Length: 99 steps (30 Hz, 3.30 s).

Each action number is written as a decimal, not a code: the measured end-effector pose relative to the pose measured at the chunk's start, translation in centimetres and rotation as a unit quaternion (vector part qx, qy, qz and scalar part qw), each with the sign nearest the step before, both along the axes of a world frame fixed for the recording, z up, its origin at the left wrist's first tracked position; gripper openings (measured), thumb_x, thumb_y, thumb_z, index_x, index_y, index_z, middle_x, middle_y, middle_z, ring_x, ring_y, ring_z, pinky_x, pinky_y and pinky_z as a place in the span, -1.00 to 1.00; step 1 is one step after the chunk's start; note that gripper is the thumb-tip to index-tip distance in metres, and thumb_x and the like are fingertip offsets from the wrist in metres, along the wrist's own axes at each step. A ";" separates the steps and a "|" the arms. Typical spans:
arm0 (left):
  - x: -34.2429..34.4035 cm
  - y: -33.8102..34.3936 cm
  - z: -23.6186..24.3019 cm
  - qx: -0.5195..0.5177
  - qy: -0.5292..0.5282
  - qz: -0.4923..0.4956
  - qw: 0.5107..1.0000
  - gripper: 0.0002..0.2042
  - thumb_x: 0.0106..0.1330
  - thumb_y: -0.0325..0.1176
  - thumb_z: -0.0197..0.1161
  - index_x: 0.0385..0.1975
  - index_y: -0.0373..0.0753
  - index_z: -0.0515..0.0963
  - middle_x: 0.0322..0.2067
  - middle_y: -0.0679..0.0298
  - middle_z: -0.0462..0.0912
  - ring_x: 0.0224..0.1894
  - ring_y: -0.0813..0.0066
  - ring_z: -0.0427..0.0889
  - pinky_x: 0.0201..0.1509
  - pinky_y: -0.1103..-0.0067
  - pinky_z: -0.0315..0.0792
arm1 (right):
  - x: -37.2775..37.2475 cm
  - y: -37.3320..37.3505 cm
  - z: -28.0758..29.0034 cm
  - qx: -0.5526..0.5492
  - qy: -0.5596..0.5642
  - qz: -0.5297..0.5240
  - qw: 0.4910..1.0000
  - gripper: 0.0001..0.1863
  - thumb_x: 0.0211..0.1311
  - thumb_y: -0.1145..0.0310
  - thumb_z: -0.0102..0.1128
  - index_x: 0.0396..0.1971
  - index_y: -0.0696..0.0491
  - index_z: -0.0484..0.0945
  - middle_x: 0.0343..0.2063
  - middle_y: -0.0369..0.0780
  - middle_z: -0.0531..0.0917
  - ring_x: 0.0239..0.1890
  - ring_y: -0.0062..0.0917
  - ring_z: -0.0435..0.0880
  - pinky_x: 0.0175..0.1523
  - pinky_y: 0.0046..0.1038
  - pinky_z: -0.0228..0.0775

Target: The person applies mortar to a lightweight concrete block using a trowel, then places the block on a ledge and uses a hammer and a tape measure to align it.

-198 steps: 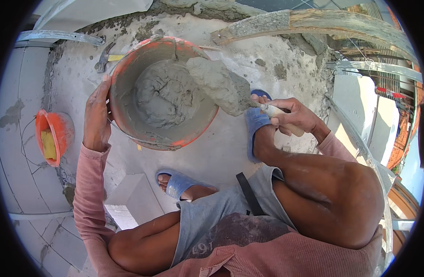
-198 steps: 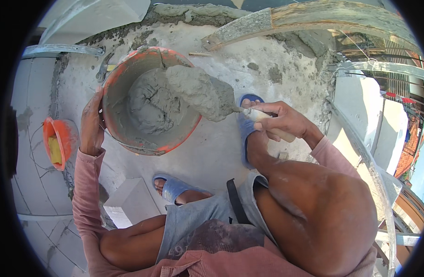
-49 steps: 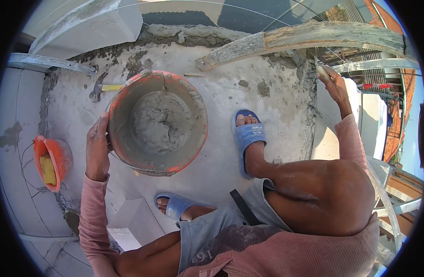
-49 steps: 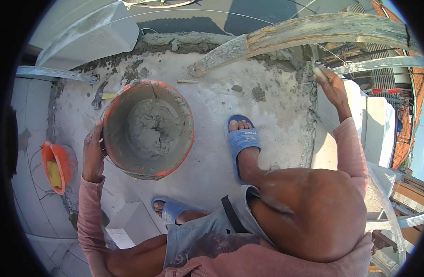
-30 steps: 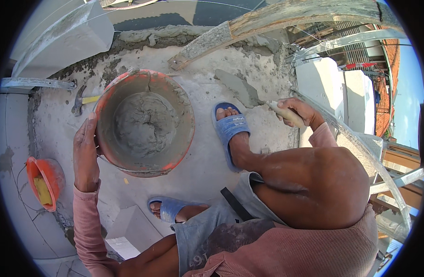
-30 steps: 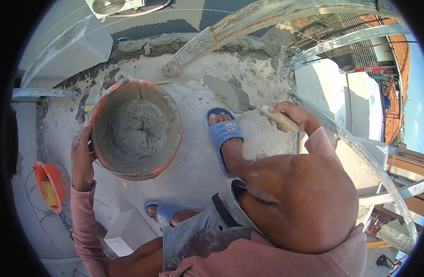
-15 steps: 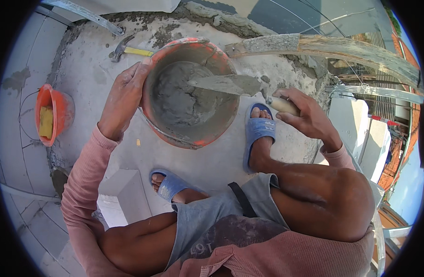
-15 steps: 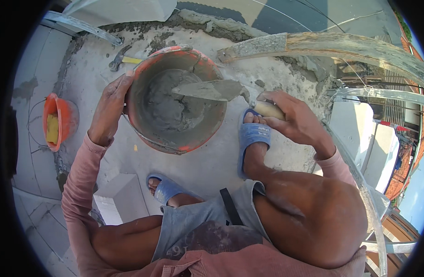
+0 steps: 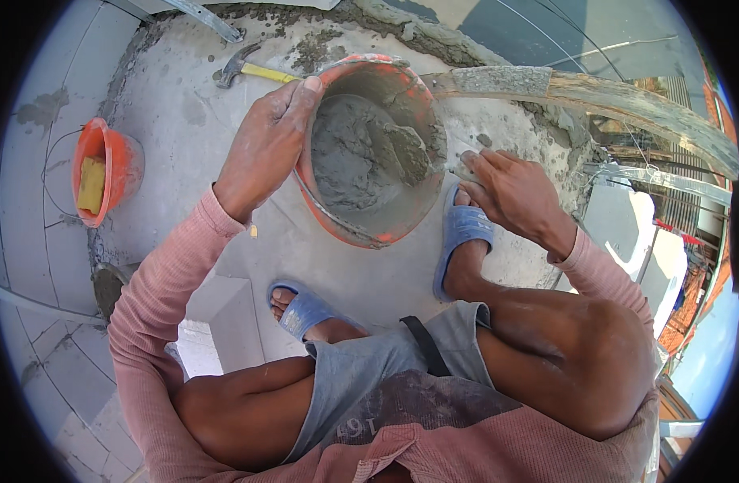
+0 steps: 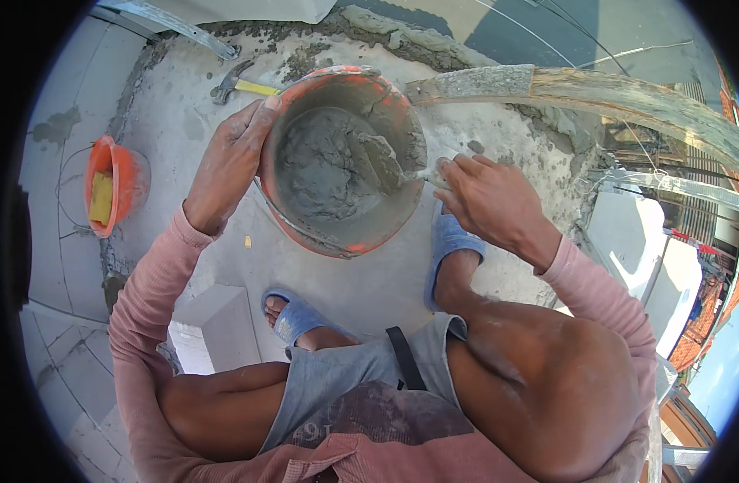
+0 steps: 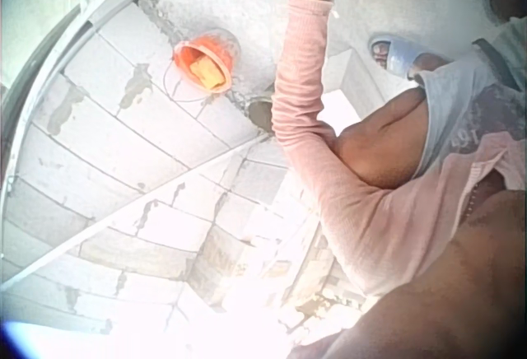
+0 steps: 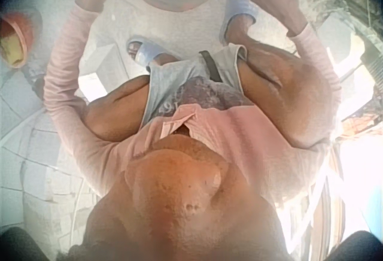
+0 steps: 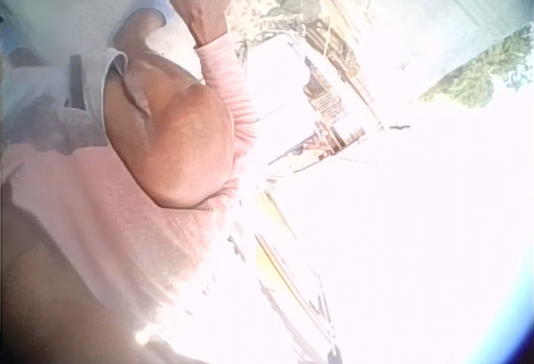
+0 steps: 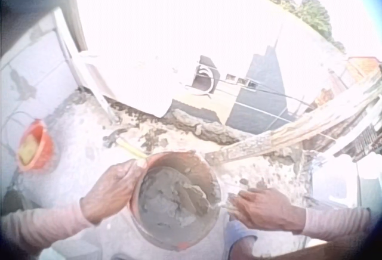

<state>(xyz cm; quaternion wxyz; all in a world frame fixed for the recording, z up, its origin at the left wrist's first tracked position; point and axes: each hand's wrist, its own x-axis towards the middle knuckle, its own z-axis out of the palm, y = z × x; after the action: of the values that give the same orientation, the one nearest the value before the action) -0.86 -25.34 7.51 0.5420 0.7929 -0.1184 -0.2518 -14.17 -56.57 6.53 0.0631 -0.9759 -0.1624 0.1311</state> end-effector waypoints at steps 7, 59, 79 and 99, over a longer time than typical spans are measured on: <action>-0.3 -1.4 -0.2 -0.025 -0.075 -0.039 0.996 -0.55 0.71 -0.10 -0.14 0.26 -0.24 0.58 -0.21 0.17 0.73 -0.20 0.46 0.65 0.01 0.48 0.54 | 0.0 1.6 0.0 0.021 0.099 0.037 0.994 -0.55 0.41 0.09 0.23 0.10 0.11 0.53 -0.28 -0.11 0.65 -0.27 -0.14 0.71 -0.22 -0.16 0.59; -6.2 21.5 -6.4 -0.026 0.307 0.368 0.877 -0.55 0.61 0.07 0.05 0.19 -0.16 0.50 -0.09 0.27 0.69 -0.05 0.40 0.68 0.06 0.32 0.60 | 22.7 13.5 -16.2 0.527 -0.029 -0.348 0.774 -0.31 0.44 0.16 0.02 0.35 0.36 0.16 0.23 0.28 0.44 0.27 0.20 0.47 0.35 -0.02 0.33; -6.0 21.2 -6.6 -0.037 0.302 0.352 0.885 -0.56 0.65 0.04 -0.03 0.20 -0.19 0.50 -0.02 0.22 0.71 -0.03 0.39 0.69 0.05 0.36 0.61 | 20.3 15.5 -10.4 0.415 -0.204 -0.246 0.852 -0.38 0.44 0.28 0.11 0.27 0.44 0.19 0.02 0.25 0.49 -0.19 0.20 0.68 -0.11 0.04 0.60; -6.3 21.0 -6.4 -0.023 0.292 0.366 0.883 -0.53 0.61 0.06 0.02 0.20 -0.21 0.51 -0.06 0.21 0.69 -0.07 0.37 0.70 0.00 0.34 0.62 | 19.0 15.0 -17.2 0.552 -0.053 -0.368 0.746 -0.40 0.49 0.17 0.15 0.23 0.40 0.32 0.02 0.21 0.57 -0.13 -0.08 0.76 -0.42 -0.22 0.61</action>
<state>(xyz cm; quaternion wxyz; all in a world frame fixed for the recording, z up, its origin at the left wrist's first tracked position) -7.11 -4.35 1.16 0.6234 0.6580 0.3379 -0.2534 4.88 -41.57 -10.70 0.6259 -0.7600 0.1621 -0.0665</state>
